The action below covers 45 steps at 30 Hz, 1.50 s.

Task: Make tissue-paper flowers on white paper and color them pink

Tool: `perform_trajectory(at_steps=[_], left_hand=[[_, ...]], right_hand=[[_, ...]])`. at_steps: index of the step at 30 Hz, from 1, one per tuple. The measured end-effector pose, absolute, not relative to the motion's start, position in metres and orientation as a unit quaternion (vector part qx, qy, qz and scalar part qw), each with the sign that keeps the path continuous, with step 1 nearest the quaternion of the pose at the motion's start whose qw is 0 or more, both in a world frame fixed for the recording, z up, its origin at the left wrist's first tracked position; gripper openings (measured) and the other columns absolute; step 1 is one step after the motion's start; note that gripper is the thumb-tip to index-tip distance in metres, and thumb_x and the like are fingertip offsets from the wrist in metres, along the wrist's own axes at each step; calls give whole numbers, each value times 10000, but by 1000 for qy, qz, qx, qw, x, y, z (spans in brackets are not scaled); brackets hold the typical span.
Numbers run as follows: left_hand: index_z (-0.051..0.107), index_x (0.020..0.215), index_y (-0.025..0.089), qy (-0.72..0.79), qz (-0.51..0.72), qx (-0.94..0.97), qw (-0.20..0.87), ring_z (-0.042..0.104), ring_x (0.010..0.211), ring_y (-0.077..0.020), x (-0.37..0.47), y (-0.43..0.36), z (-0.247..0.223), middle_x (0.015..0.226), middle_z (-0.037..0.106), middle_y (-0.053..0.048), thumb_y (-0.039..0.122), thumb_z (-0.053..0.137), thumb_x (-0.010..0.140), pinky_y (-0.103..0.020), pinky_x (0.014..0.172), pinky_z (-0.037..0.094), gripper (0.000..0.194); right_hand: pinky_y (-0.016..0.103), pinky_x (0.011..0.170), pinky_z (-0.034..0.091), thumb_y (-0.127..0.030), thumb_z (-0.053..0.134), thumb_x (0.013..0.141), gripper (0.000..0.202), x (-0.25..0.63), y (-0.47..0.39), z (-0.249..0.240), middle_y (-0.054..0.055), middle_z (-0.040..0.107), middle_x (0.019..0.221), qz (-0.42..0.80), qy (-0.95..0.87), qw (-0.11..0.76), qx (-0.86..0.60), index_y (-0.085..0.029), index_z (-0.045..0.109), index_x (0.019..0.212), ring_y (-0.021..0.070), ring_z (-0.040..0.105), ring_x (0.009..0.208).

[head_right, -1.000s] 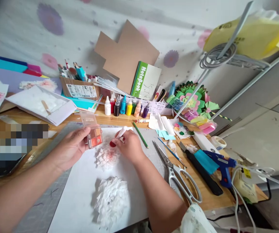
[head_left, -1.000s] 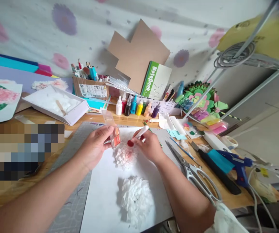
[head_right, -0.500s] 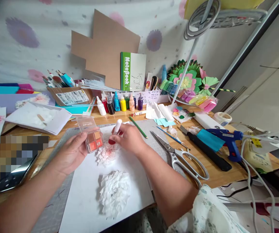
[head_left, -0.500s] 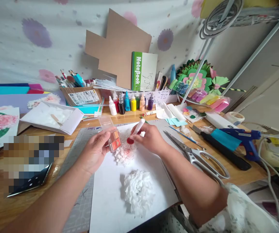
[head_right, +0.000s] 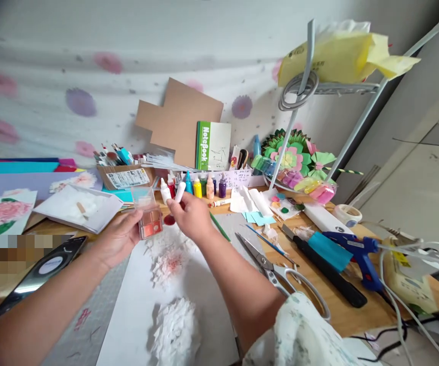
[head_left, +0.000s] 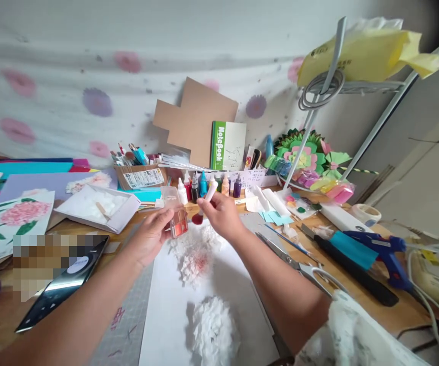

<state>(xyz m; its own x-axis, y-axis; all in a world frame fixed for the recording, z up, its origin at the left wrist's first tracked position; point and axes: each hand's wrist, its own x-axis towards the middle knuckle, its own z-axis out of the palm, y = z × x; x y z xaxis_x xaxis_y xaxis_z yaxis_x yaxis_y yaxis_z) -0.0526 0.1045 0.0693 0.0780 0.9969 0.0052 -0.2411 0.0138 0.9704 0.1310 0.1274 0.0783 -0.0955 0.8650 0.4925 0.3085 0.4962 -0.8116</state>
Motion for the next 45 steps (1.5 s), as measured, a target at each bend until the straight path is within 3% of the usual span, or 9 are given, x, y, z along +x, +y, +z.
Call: perform_trajectory(at_steps=[9, 21, 29, 45], left_hand=[[718, 1028, 173, 393, 537, 459, 589, 656, 981, -284, -61, 111, 50, 991, 736, -79, 463, 716, 731, -341, 796, 533, 415], [723, 943, 155, 395, 555, 449, 579, 647, 758, -187, -62, 112, 41, 870, 719, -81, 437, 766, 683, -265, 624, 504, 385], [717, 954, 163, 377, 554, 440, 598, 663, 838, -224, -62, 109, 37, 926, 722, -98, 437, 757, 695, -299, 697, 514, 380], [719, 933, 152, 368, 564, 414, 612, 667, 806, -204, -59, 109, 36, 884, 728, -82, 408, 791, 663, -313, 718, 538, 378]], right_hand=[[222, 553, 342, -339, 540, 891, 254, 104, 134, 53, 6, 602, 637, 175, -761, 466, -416, -178, 569, 696, 129, 531, 580], [244, 633, 418, -315, 507, 918, 221, 103, 130, 45, 29, 654, 719, 163, -790, 451, -383, -182, 601, 769, 158, 597, 670], [243, 619, 416, -318, 491, 926, 250, 102, 128, 44, 23, 642, 693, 174, -777, 461, -391, -181, 587, 740, 151, 590, 647], [248, 645, 418, -307, 486, 927, 225, 105, 129, 45, 38, 650, 742, 180, -802, 426, -378, -180, 582, 767, 163, 602, 685]])
